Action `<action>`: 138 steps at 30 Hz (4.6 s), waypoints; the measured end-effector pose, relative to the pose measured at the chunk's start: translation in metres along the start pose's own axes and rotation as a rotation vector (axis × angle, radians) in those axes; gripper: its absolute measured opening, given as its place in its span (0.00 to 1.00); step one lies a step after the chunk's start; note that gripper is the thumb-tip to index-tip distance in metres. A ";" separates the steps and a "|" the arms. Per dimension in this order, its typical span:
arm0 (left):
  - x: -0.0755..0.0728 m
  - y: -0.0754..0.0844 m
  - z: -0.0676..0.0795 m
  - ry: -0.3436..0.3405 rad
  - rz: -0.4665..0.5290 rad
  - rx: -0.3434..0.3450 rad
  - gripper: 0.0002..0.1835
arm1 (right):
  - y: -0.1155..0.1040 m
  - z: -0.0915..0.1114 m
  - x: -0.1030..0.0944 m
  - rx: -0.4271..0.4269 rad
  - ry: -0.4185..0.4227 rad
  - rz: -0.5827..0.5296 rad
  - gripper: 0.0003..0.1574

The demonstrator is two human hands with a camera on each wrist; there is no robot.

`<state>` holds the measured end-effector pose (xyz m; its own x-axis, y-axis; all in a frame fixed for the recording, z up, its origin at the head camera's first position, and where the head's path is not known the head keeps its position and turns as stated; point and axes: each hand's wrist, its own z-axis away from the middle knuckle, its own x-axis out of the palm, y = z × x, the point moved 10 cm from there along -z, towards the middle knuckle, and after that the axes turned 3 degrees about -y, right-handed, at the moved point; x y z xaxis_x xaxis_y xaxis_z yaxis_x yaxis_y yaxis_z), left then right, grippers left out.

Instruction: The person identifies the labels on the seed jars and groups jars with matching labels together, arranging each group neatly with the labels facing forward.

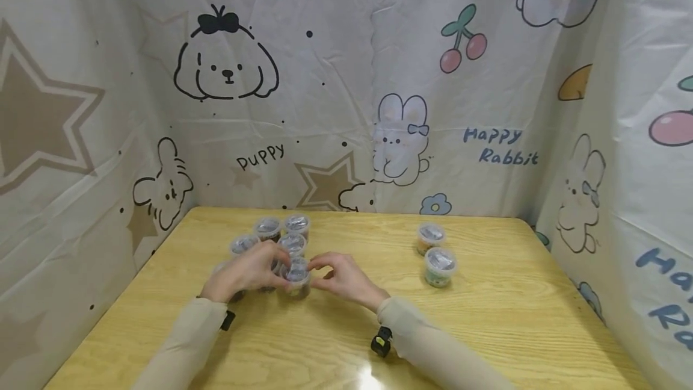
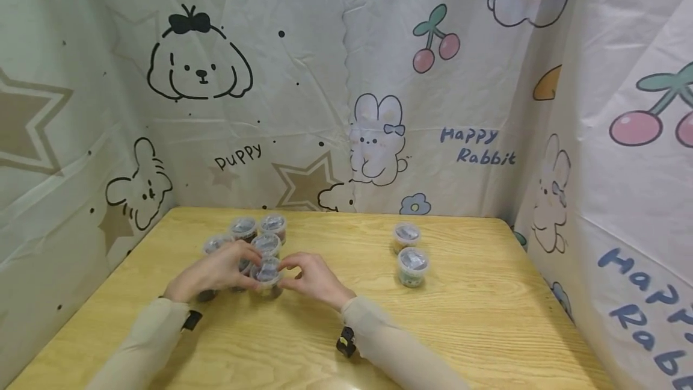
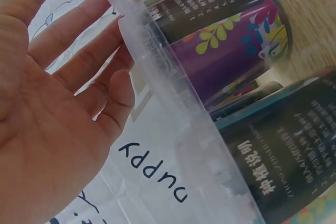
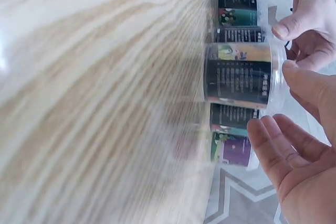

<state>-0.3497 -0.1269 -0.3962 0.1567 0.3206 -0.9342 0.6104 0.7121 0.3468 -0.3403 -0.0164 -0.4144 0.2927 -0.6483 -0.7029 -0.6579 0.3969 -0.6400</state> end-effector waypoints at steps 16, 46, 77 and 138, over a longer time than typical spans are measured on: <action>-0.005 0.004 0.001 0.063 -0.061 -0.003 0.13 | 0.007 -0.007 0.012 0.023 0.026 -0.001 0.11; -0.007 0.037 -0.034 0.225 0.420 0.165 0.14 | -0.007 0.025 -0.064 0.038 0.110 -0.241 0.10; 0.002 0.044 -0.066 0.357 0.684 0.080 0.16 | 0.024 0.040 -0.095 0.079 0.157 -0.390 0.15; -0.016 0.072 -0.062 0.486 0.820 0.116 0.13 | 0.024 0.044 -0.117 0.117 0.323 -0.337 0.19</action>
<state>-0.3569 -0.0421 -0.3509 0.2456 0.9343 -0.2584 0.5314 0.0932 0.8420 -0.3595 0.0975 -0.3608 0.2335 -0.9145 -0.3303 -0.4754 0.1889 -0.8592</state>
